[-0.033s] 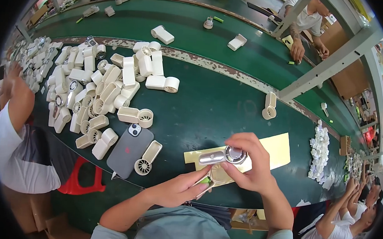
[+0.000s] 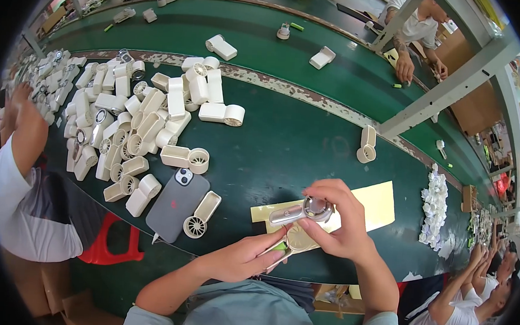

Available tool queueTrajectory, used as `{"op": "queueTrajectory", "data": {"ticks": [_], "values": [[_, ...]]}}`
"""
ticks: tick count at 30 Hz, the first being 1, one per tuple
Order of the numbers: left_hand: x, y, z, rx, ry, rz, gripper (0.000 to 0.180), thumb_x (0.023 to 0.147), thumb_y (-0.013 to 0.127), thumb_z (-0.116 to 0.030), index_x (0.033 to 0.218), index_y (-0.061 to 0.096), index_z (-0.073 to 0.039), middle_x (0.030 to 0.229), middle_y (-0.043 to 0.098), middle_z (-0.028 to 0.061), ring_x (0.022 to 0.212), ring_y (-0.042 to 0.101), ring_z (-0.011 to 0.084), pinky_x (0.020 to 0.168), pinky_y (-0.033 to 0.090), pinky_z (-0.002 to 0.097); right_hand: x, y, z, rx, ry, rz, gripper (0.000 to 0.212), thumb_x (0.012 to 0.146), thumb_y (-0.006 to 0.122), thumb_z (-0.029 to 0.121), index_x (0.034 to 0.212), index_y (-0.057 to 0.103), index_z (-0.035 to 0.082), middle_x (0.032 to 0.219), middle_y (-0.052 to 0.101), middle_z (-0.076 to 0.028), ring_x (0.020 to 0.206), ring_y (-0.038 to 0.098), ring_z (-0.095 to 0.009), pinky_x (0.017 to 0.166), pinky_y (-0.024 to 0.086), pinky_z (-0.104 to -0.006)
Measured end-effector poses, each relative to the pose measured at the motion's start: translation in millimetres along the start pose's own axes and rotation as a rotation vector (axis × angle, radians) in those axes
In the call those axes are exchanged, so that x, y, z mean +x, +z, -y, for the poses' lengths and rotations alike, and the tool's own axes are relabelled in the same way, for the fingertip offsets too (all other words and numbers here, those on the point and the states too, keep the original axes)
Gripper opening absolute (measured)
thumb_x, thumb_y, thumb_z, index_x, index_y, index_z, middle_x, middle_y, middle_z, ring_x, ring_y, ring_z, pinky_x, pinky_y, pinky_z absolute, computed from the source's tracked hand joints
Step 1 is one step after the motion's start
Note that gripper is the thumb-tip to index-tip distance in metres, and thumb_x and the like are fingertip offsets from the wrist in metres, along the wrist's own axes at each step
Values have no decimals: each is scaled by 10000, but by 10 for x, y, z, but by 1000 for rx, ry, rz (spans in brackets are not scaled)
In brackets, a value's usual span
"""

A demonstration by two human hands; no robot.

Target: The person assembles portable fans along an assembly line by placing internal motor components, batteries, and adhesive pads into plastic housings and snapping the outer cases together by hand.

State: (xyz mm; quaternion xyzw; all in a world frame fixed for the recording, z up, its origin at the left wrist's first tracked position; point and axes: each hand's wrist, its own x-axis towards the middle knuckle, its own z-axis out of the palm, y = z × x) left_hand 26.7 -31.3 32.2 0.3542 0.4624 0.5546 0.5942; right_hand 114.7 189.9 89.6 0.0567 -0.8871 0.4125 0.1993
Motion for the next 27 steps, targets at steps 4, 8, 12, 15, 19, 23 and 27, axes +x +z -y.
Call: {"op": "queueTrajectory", "data": {"ticks": [4, 8, 12, 15, 19, 23, 27], "values": [[-14, -30, -73, -42, -138, -65, 423, 1111, 426, -226, 1496, 445, -53, 981, 621, 12, 710, 557, 67, 617, 491, 227, 73, 126, -130, 35, 128, 57, 461, 881, 778, 134, 1287, 589, 23, 1141, 657, -146, 957, 664, -262, 811, 526, -333], [21, -201, 143, -195, 111, -336, 289, 1107, 442, -210, 1204, 591, 18, 968, 670, 50, 768, 642, 92, 684, 526, 256, -59, 404, -263, -44, 257, -259, 368, 929, 681, 59, 1276, 572, 8, 1152, 632, -160, 956, 642, -272, 849, 519, -365], [206, -277, 195, -123, 207, -496, 322, 1101, 447, -186, 1343, 531, 9, 1036, 697, 74, 937, 661, 121, 857, 528, 284, -459, 702, -76, -57, 317, -91, 222, 878, 716, 14, 1085, 636, 18, 1026, 668, -155, 956, 657, -314, 813, 545, -373], [284, -295, 249, 112, 284, -641, 355, 1098, 445, -179, 1390, 491, 16, 1203, 715, 128, 1041, 659, 130, 914, 507, 295, -531, 939, 22, -139, 244, -113, 248, 843, 749, 5, 1071, 651, 19, 1009, 686, -136, 898, 663, -295, 800, 545, -378], [267, -355, 250, 83, 205, -604, 365, 1088, 460, -182, 1394, 486, 15, 1126, 743, 110, 998, 698, 152, 884, 527, 316, -456, 1047, 69, -200, 292, -85, 311, 819, 740, 17, 1114, 644, 26, 1048, 679, -135, 932, 630, -333, 810, 525, -412], [284, -306, 219, 244, 174, -586, 344, 1086, 432, -154, 1376, 481, 24, 1103, 725, 95, 981, 688, 144, 873, 532, 301, -411, 1069, 101, -218, 350, -73, 366, 807, 741, 0, 1152, 621, 22, 978, 667, -114, 937, 614, -326, 832, 488, -421], [294, -298, 179, 300, 147, -611, 351, 1081, 442, -149, 1385, 477, 23, 1078, 730, 101, 972, 692, 148, 869, 535, 310, -462, 1071, 84, -141, 409, -48, 404, 791, 769, 4, 1166, 619, 16, 953, 677, -102, 924, 619, -319, 836, 477, -443]]}}
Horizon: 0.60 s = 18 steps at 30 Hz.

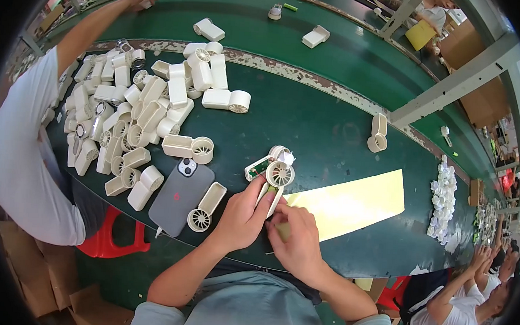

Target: The person assembles portable fans along an assembly line by placing internal motor components, batteries, and adhesive pads into plastic housings and snapping the outer cases together by hand.

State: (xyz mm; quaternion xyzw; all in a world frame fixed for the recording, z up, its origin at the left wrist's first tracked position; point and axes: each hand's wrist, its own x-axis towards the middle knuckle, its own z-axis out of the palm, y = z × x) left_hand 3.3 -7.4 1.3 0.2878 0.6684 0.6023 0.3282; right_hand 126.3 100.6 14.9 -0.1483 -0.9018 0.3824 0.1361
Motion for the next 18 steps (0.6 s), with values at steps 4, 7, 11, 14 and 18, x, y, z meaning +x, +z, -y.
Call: {"op": "queueTrajectory", "data": {"ticks": [4, 7, 11, 14, 18], "values": [[8, 22, 38, -30, 19, -17, 357, 1072, 461, -175, 1373, 489, 14, 1058, 740, 122, 979, 713, 213, 873, 532, 343, -113, 24, -50, 7, -109, -26, 402, 793, 769, 1, 1170, 631, 15, 924, 671, -87, 897, 614, -302, 804, 475, -426], [7, 27, 37, -34, 27, -42, 357, 1062, 479, -194, 1357, 503, 6, 1042, 750, 140, 976, 733, 265, 856, 536, 363, -121, -17, -56, -36, -111, -106, 382, 792, 777, 8, 1153, 652, 17, 939, 642, -96, 891, 601, -292, 773, 473, -408], [6, 10, -11, -34, -27, -14, 372, 1085, 446, -184, 1400, 478, 12, 1066, 739, 108, 1018, 681, 146, 920, 513, 324, -88, -30, -3, -119, -106, -40, 316, 782, 802, 24, 1075, 683, 17, 998, 575, -123, 915, 576, -295, 766, 471, -399], [30, 12, -37, -14, -22, -6, 381, 1085, 449, -193, 1404, 478, 14, 1062, 739, 111, 1019, 678, 147, 924, 506, 326, -84, -23, -46, -33, -122, -110, 254, 799, 783, 41, 1036, 689, 32, 1001, 571, -110, 868, 576, -292, 725, 450, -410], [39, 16, -55, 4, -15, 6, 399, 1083, 451, -190, 1425, 465, 15, 1067, 736, 105, 1018, 673, 143, 931, 493, 317, -226, -225, 63, 145, -172, -12, 228, 804, 790, 16, 1002, 680, 37, 1011, 597, -114, 887, 612, -289, 732, 495, -372]]}}
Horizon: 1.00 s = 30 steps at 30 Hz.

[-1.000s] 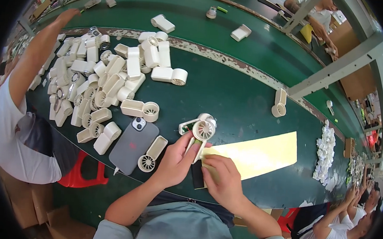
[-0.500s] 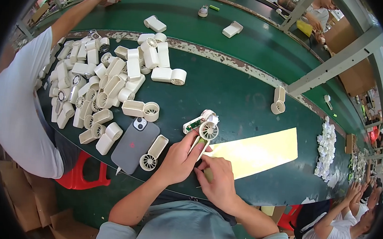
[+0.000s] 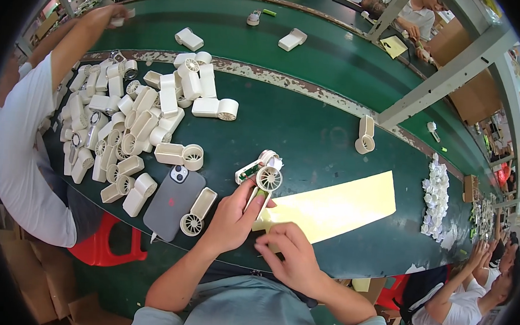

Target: The person assembles portable fans along an assembly line by placing internal motor components, batteries, and adhesive pads into plastic housings and snapping the outer cases together by hand.

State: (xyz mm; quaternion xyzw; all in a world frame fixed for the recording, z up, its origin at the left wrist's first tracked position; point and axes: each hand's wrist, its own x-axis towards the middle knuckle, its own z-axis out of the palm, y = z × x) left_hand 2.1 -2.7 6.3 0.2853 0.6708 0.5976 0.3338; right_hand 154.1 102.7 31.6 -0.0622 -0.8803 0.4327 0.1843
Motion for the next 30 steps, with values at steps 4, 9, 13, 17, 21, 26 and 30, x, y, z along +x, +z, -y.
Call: {"op": "queueTrajectory", "data": {"ticks": [4, 9, 13, 17, 21, 26, 30], "values": [[-13, -14, 20, 14, -6, 29, 411, 1077, 465, -156, 1451, 449, 13, 1113, 716, 93, 1048, 666, 137, 932, 488, 303, 60, -491, 19, 77, 153, -38, 114, 849, 721, -24, 943, 674, 21, 901, 649, -108, 803, 650, -205, 682, 524, -307], [-56, -9, 45, -23, 36, 17, 440, 1076, 462, -110, 1488, 421, 39, 1247, 660, 90, 1075, 678, 150, 948, 493, 282, 66, -595, -454, -236, 232, 135, 156, 869, 737, 48, 1016, 700, 13, 898, 667, -114, 789, 664, -255, 667, 531, -349], [-90, 32, -240, -205, -45, 70, 456, 1085, 457, -127, 1513, 409, 25, 1154, 690, 108, 960, 704, 145, 807, 566, 283, -24, -521, -393, -491, 45, 4, 280, 862, 751, 64, 1132, 698, 14, 949, 656, -127, 873, 654, -279, 708, 539, -367], [-83, 156, -226, -189, -56, 81, 478, 1089, 469, -150, 1541, 395, -13, 1076, 696, 87, 794, 667, 97, 589, 535, 224, -33, -603, -378, -374, 88, 47, 367, 835, 795, 112, 1169, 679, 13, 1035, 629, -152, 922, 651, -304, 757, 553, -383], [-78, 214, -157, -247, -176, 197, 488, 1086, 463, -117, 1556, 375, -19, 1073, 681, 66, 666, 538, 48, 545, 465, 204, 40, -659, -415, -330, 54, 161, 355, 832, 813, 128, 1134, 673, 4, 1040, 622, -135, 911, 661, -291, 771, 561, -374], [-56, 244, 103, -262, -91, 290, 565, 1076, 448, -95, 1607, 265, -26, 1087, 630, 5, 729, 458, 53, 661, 434, 208, 5, -709, -516, -222, 34, 187, 275, 852, 781, 45, 1105, 678, 6, 1047, 634, -124, 822, 683, -257, 707, 572, -337], [-46, 213, 124, -286, -85, 360, 618, 1032, 434, -73, 1613, 232, -17, 1209, 622, 37, 801, 475, 74, 708, 438, 218, -41, -887, -499, -105, 91, 16, 253, 829, 790, -11, 1065, 700, 2, 970, 675, -122, 799, 689, -205, 694, 568, -303]]}}
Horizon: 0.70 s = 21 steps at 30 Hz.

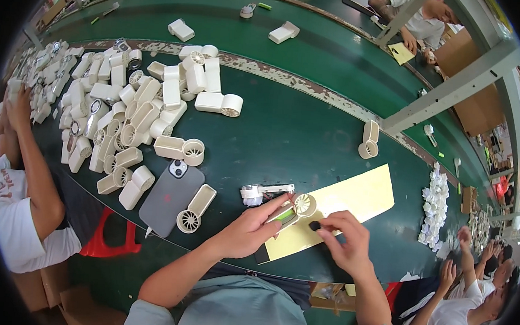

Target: The person assembles portable fans along an assembly line by placing internal motor components, batteries, and adhesive pads into plastic housings and snapping the outer cases together by hand.

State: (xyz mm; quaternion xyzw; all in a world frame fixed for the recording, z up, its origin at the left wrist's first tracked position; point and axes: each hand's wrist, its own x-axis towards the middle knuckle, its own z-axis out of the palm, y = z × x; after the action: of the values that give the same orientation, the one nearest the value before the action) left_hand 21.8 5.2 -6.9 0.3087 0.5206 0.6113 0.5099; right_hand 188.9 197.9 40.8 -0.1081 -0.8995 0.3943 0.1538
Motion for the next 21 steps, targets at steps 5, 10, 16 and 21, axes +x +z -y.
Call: {"op": "queueTrajectory", "data": {"ticks": [5, 10, 16, 21], "values": [[-28, -65, -48, -25, 17, 39, 740, 879, 417, 11, 1604, 269, -16, 1238, 598, 64, 815, 488, 92, 698, 438, 226, 349, -5, 340, -27, -350, 33, 257, 785, 827, 17, 1027, 742, 5, 951, 688, -100, 775, 688, -225, 657, 567, -317], [-27, -109, -25, -48, -23, 97, 746, 855, 386, 45, 1596, 314, -12, 1129, 597, 62, 726, 464, 110, 679, 438, 244, 580, 88, 263, -62, -509, 241, 264, 789, 758, 17, 1052, 730, 10, 976, 684, -99, 788, 698, -248, 668, 595, -342], [-58, -105, -41, -33, 15, 76, 715, 866, 416, 12, 1575, 321, 30, 1303, 594, 102, 775, 522, 93, 748, 482, 249, 756, 85, 347, -137, -487, 371, 198, 786, 800, 33, 977, 750, 14, 932, 699, -96, 770, 696, -263, 668, 578, -349], [-54, -118, -42, -19, 1, 72, 687, 886, 412, 6, 1568, 337, 30, 1151, 611, 74, 773, 516, 93, 739, 477, 261, 774, 126, 324, -160, -491, 400, 187, 790, 796, 34, 969, 746, 11, 930, 699, -97, 769, 695, -266, 657, 572, -357]]}}
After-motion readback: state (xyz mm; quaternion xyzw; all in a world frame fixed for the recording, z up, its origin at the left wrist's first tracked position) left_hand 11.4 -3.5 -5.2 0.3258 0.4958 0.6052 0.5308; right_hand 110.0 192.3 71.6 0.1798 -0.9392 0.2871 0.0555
